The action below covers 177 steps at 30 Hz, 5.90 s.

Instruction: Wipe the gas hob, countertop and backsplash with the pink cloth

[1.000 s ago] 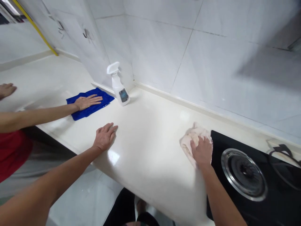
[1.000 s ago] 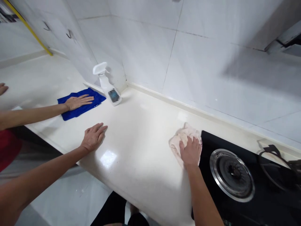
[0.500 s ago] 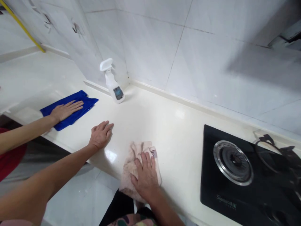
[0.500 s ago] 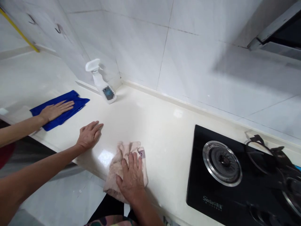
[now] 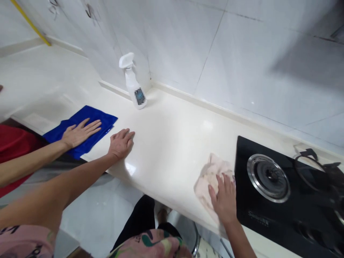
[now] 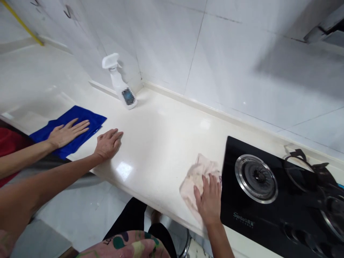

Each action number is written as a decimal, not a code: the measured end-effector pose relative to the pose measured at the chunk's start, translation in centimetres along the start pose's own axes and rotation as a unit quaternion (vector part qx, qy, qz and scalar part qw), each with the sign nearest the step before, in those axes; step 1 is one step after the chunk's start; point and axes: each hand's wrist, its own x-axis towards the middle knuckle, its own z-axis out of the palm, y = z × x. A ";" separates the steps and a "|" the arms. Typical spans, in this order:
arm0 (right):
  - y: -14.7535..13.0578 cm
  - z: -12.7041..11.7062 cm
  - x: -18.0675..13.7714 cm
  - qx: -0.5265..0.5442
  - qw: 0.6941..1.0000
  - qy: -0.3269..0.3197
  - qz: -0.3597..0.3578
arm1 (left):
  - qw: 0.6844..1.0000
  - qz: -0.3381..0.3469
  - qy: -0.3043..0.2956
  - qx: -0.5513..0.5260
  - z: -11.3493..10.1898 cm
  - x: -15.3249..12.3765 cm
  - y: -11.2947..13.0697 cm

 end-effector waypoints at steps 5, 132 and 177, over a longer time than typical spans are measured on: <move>-5.3 -1.1 -7.4 -0.022 0.999 0.009 0.036 | 1.000 0.000 -0.002 -0.002 0.0 -0.2 0.2; 0.1 5.3 4.1 0.004 0.965 0.091 0.247 | 0.991 0.127 -0.011 -0.043 5.1 22.1 15.5; -1.8 4.8 5.0 -0.087 0.964 0.122 0.219 | 0.986 0.144 -0.073 -0.033 5.0 13.7 23.9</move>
